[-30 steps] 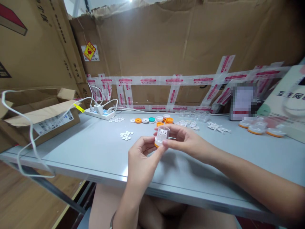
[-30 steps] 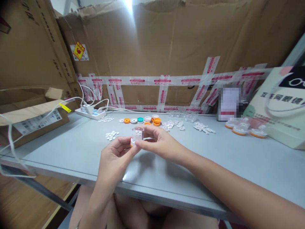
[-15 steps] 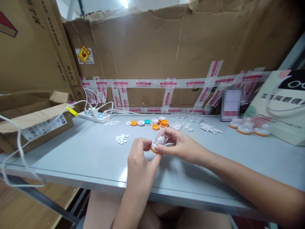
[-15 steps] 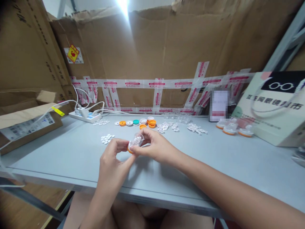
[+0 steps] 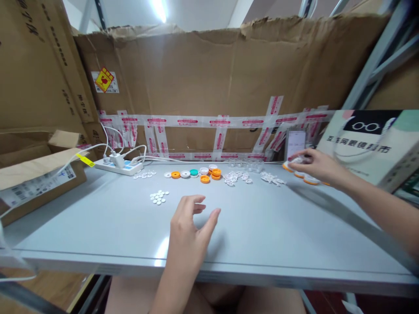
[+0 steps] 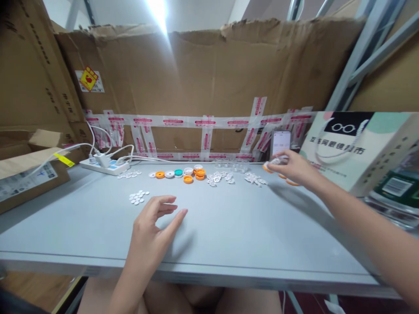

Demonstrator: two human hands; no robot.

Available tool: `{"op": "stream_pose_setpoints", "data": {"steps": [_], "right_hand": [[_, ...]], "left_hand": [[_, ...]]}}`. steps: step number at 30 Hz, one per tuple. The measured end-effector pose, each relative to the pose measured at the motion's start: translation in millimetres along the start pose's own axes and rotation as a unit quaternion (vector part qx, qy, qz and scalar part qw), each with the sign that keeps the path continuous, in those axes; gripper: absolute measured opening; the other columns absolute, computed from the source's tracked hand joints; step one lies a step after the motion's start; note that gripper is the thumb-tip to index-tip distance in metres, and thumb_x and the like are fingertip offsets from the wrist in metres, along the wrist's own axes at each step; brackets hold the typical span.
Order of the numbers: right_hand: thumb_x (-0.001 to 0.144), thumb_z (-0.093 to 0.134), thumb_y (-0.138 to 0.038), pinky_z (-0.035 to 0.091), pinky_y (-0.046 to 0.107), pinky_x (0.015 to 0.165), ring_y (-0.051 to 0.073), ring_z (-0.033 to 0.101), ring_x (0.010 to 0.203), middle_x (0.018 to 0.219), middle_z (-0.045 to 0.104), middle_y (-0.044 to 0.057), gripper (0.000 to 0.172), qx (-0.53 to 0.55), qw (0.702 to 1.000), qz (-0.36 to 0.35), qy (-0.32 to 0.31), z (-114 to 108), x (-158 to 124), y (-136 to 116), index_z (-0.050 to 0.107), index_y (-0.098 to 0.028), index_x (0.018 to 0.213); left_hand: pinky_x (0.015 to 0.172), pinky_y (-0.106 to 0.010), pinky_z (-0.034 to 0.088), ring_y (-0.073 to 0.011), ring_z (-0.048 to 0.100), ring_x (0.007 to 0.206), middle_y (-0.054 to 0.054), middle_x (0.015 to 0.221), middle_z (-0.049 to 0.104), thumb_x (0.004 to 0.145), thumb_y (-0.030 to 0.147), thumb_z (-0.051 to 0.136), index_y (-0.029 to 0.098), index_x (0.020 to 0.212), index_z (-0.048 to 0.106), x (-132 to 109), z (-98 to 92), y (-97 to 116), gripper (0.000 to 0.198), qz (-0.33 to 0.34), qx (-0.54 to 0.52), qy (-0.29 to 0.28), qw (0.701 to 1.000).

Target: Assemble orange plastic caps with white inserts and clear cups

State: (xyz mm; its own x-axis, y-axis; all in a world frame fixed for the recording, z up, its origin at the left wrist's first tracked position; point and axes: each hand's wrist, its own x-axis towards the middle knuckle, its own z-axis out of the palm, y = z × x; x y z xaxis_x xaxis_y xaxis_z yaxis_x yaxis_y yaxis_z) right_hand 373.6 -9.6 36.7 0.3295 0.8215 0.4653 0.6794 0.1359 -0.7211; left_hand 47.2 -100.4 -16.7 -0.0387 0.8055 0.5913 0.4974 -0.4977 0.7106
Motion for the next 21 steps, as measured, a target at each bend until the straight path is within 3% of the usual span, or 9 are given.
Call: {"op": "stream_pose_setpoints", "data": {"steps": [1, 3, 7, 11, 17, 21], "right_hand": [[0.064, 0.067, -0.035, 0.031, 0.031, 0.051, 0.012, 0.048, 0.049, 0.055, 0.058, 0.005, 0.018, -0.094, 0.995, 0.017, -0.021, -5.3, 2.1, 11.7, 0.06, -0.019, 0.069], [0.064, 0.065, -0.033, 0.033, 0.034, 0.057, 0.015, 0.047, 0.054, 0.059, 0.056, 0.005, 0.016, -0.172, 0.985, 0.011, -0.027, -8.8, 2.8, 27.9, 0.055, -0.021, 0.064], [0.068, 0.06, -0.031, 0.032, 0.036, 0.063, 0.017, 0.045, 0.057, 0.06, 0.051, 0.005, 0.018, -0.22, 0.975, -0.014, 0.023, -0.6, -0.8, 42.3, 0.044, -0.024, 0.061], [0.07, 0.054, -0.031, 0.034, 0.035, 0.063, 0.021, 0.052, 0.065, 0.07, 0.055, 0.01, 0.014, -0.259, 0.963, -0.055, -0.042, 2.1, 2.7, 58.0, 0.044, -0.023, 0.076], [0.056, 0.061, -0.035, 0.039, 0.034, 0.063, 0.033, 0.057, 0.086, 0.085, 0.06, 0.014, 0.034, -0.359, 0.932, 0.039, -0.041, -3.7, 24.4, 89.3, 0.041, -0.023, 0.08], [0.052, 0.058, -0.042, 0.041, 0.035, 0.058, 0.034, 0.059, 0.078, 0.079, 0.06, 0.013, 0.036, -0.352, 0.933, 0.053, -0.05, -8.1, 33.2, 107.6, 0.04, -0.023, 0.077]], "left_hand": [[0.072, -0.03, 0.054, -0.0158, 0.063, 0.079, -0.005, 0.092, 0.059, 0.079, 0.025, 0.059, 0.018, 0.094, 0.054, 0.1, 0.0, 0.1, 0.017, 0.0, -0.001, -0.002, 1.0], [0.072, -0.03, 0.054, -0.0159, 0.063, 0.079, -0.005, 0.091, 0.059, 0.08, 0.026, 0.058, 0.018, 0.094, 0.055, 0.3, 0.0, 0.4, 0.016, 0.0, 0.0, -0.007, 1.0], [0.071, -0.029, 0.054, -0.0159, 0.063, 0.077, -0.005, 0.089, 0.059, 0.081, 0.025, 0.055, 0.018, 0.091, 0.056, 0.5, -0.8, 1.4, 0.012, 0.005, -0.004, -0.017, 1.0], [0.071, -0.028, 0.054, -0.0148, 0.063, 0.076, -0.005, 0.088, 0.059, 0.081, 0.024, 0.055, 0.017, 0.089, 0.057, 0.2, -1.6, 1.2, 0.011, 0.01, -0.01, -0.024, 1.0], [0.07, -0.027, 0.053, -0.0132, 0.062, 0.075, -0.003, 0.088, 0.059, 0.081, 0.023, 0.055, 0.018, 0.088, 0.058, 0.9, -1.6, 0.6, 0.01, 0.012, -0.02, -0.028, 0.999], [0.071, -0.026, 0.052, -0.0128, 0.061, 0.076, -0.003, 0.087, 0.059, 0.081, 0.023, 0.056, 0.018, 0.088, 0.057, -0.7, -0.1, 2.5, 0.009, 0.004, -0.028, -0.034, 0.999]]}}
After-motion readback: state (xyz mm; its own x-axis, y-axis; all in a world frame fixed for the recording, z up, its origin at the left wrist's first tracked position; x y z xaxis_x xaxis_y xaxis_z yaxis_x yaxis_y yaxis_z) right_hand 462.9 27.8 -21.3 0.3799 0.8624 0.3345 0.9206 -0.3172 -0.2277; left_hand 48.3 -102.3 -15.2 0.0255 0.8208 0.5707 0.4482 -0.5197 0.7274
